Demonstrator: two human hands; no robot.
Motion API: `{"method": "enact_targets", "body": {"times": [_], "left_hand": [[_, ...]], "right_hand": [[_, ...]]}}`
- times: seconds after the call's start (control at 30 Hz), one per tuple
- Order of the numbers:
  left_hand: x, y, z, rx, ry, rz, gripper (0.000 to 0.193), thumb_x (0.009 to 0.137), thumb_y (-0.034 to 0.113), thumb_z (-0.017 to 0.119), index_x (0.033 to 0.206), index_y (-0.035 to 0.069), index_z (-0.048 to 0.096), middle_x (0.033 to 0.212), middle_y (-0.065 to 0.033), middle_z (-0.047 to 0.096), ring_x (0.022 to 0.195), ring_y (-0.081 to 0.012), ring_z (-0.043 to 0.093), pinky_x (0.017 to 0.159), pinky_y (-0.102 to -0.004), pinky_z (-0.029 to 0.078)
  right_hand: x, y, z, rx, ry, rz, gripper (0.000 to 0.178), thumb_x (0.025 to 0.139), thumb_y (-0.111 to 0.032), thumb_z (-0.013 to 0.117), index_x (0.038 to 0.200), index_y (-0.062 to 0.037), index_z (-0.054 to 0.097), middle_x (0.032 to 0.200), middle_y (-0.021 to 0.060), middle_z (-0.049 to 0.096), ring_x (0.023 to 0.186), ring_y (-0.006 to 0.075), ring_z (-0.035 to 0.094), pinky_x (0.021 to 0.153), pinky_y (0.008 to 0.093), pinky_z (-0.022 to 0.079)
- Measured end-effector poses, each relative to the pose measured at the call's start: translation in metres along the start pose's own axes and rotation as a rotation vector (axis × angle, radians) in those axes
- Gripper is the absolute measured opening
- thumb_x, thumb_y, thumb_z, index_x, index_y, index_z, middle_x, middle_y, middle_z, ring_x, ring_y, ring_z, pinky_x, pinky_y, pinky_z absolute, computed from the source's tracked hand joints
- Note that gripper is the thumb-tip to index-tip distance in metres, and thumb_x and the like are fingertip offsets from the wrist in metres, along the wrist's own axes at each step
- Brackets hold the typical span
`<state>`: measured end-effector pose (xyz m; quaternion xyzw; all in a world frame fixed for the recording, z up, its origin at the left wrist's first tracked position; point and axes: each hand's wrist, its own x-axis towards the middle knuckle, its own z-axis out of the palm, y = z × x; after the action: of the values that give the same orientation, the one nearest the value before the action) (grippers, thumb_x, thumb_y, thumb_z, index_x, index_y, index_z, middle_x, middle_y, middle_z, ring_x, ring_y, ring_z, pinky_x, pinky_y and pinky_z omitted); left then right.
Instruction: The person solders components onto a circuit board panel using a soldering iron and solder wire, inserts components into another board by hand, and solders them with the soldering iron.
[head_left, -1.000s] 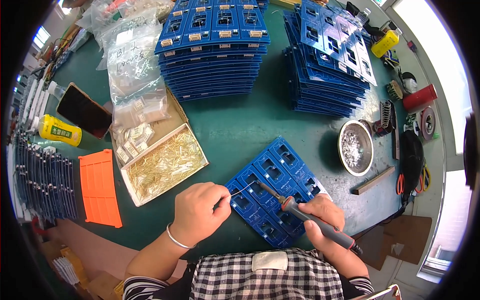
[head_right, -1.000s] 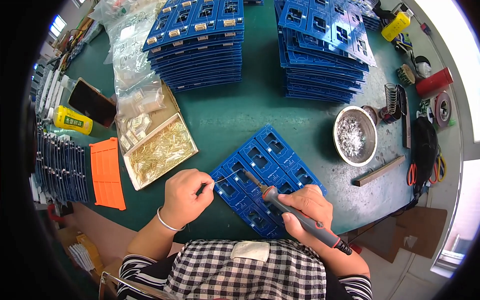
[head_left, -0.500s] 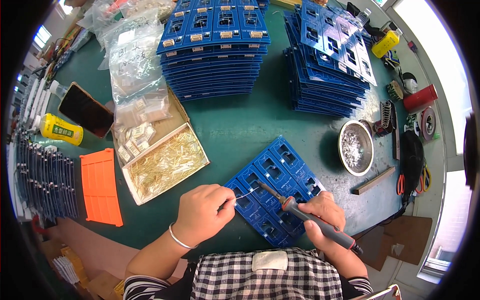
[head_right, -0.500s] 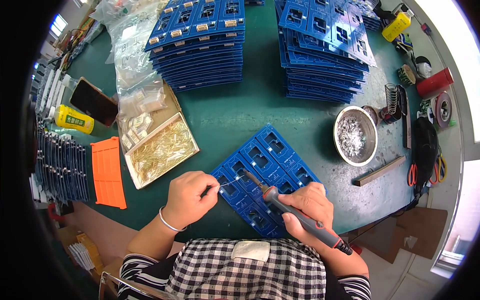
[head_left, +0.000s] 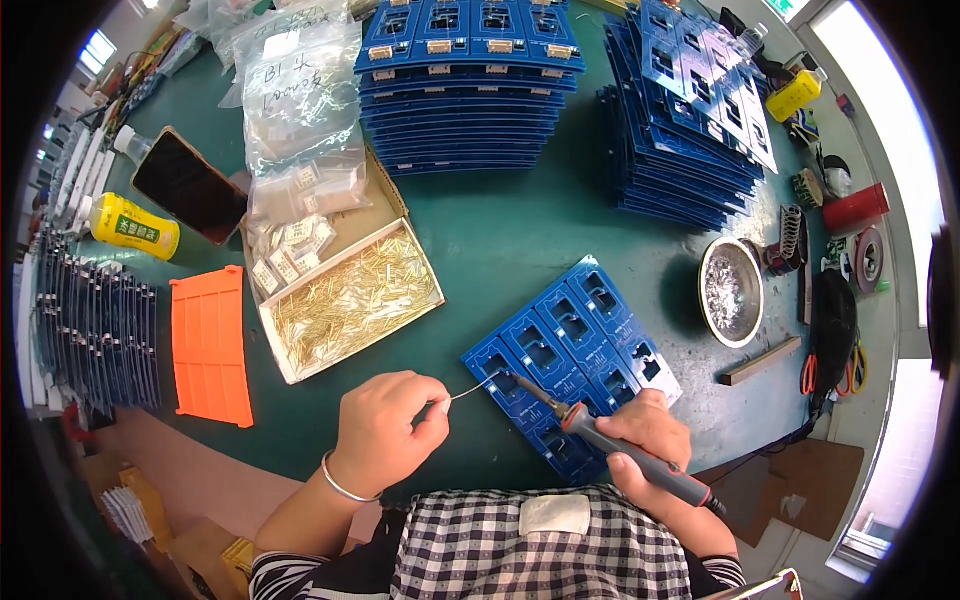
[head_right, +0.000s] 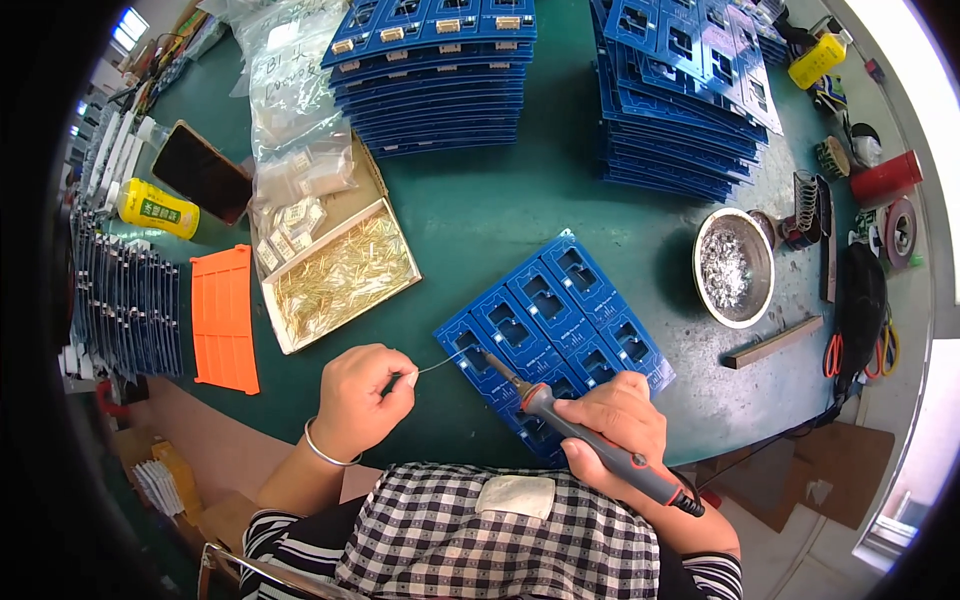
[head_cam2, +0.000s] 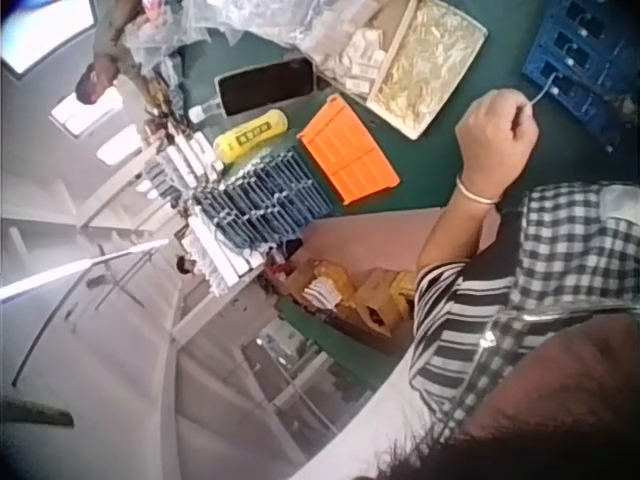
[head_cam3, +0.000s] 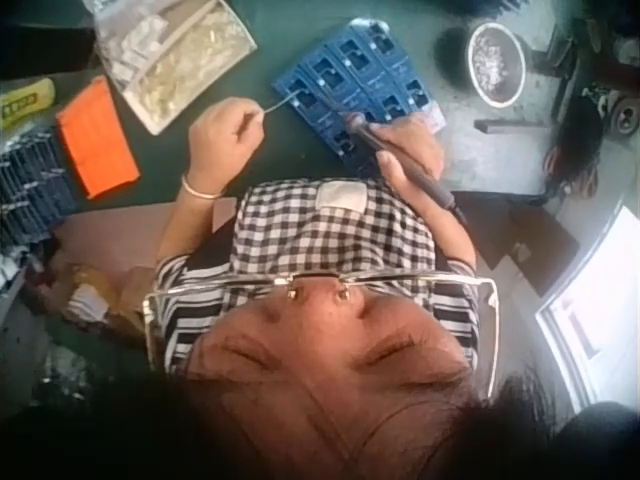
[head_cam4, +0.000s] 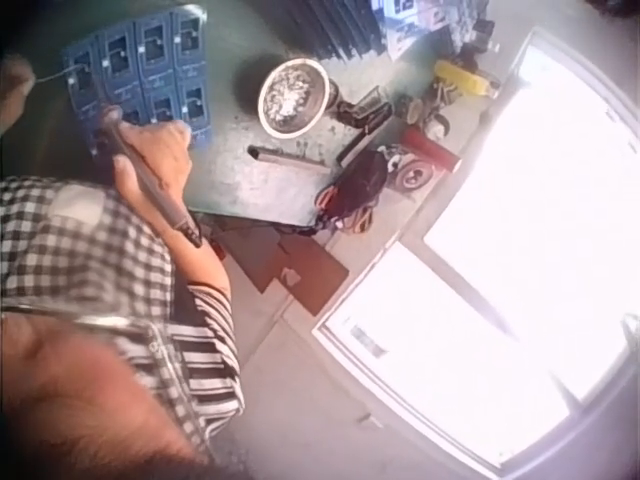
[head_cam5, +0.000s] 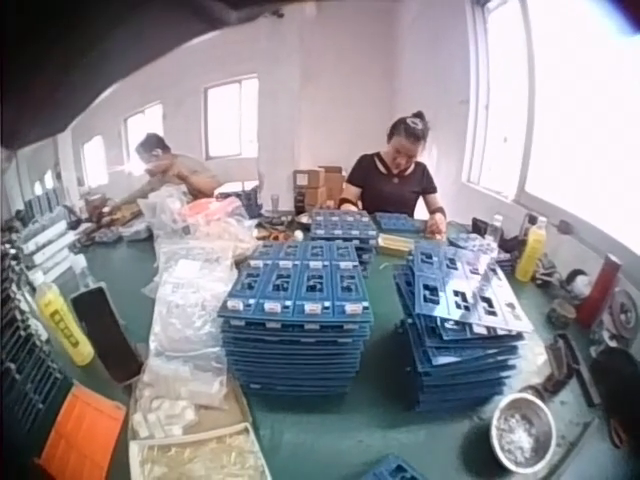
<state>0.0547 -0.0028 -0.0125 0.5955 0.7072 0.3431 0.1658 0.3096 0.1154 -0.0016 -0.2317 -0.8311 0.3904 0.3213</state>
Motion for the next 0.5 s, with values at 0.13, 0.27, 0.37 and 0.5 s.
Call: {"method": "enact_targets", "body": {"times": [0.13, 0.27, 0.37, 0.5], "left_hand": [[-0.002, -0.002, 0.002, -0.022, 0.003, 0.004, 0.012, 0.07, 0.003, 0.064, 0.074, 0.01, 0.057, 0.065, -0.0046, 0.058, 0.057, -0.0237, 0.058, 0.051, -0.0336, 0.044], [-0.001, -0.003, 0.005, -0.04, -0.003, 0.021, 0.011, 0.071, 0.003, 0.064, 0.075, 0.011, 0.057, 0.065, -0.0046, 0.058, 0.058, -0.0237, 0.058, 0.051, -0.0336, 0.044], [-0.001, -0.005, 0.01, -0.045, 0.007, 0.031, 0.011, 0.071, 0.004, 0.064, 0.075, 0.011, 0.057, 0.065, -0.0045, 0.058, 0.058, -0.0236, 0.058, 0.051, -0.0336, 0.044], [0.001, -0.004, 0.013, -0.033, -0.01, 0.043, 0.011, 0.071, 0.004, 0.064, 0.075, 0.011, 0.057, 0.065, -0.0043, 0.058, 0.058, -0.0236, 0.058, 0.051, -0.0336, 0.045]], "right_hand": [[0.001, -0.001, 0.006, 0.001, 0.007, 0.005, 0.027, 0.077, -0.024, 0.067, 0.091, -0.0008, 0.068, 0.075, 0.0081, 0.065, 0.066, 0.0214, 0.061, 0.071, 0.0337, 0.042], [0.001, -0.002, 0.007, -0.002, 0.015, -0.003, 0.027, 0.078, -0.025, 0.068, 0.091, -0.0008, 0.068, 0.075, 0.0079, 0.065, 0.065, 0.0206, 0.061, 0.071, 0.0334, 0.041], [0.0, -0.003, 0.007, -0.029, 0.004, -0.024, 0.027, 0.078, -0.025, 0.067, 0.09, -0.0008, 0.068, 0.075, 0.0074, 0.065, 0.065, 0.02, 0.061, 0.07, 0.0331, 0.041], [-0.002, -0.004, 0.008, -0.041, 0.008, -0.029, 0.027, 0.078, -0.025, 0.068, 0.09, -0.001, 0.068, 0.075, 0.0069, 0.065, 0.066, 0.0195, 0.061, 0.071, 0.033, 0.04]]}}
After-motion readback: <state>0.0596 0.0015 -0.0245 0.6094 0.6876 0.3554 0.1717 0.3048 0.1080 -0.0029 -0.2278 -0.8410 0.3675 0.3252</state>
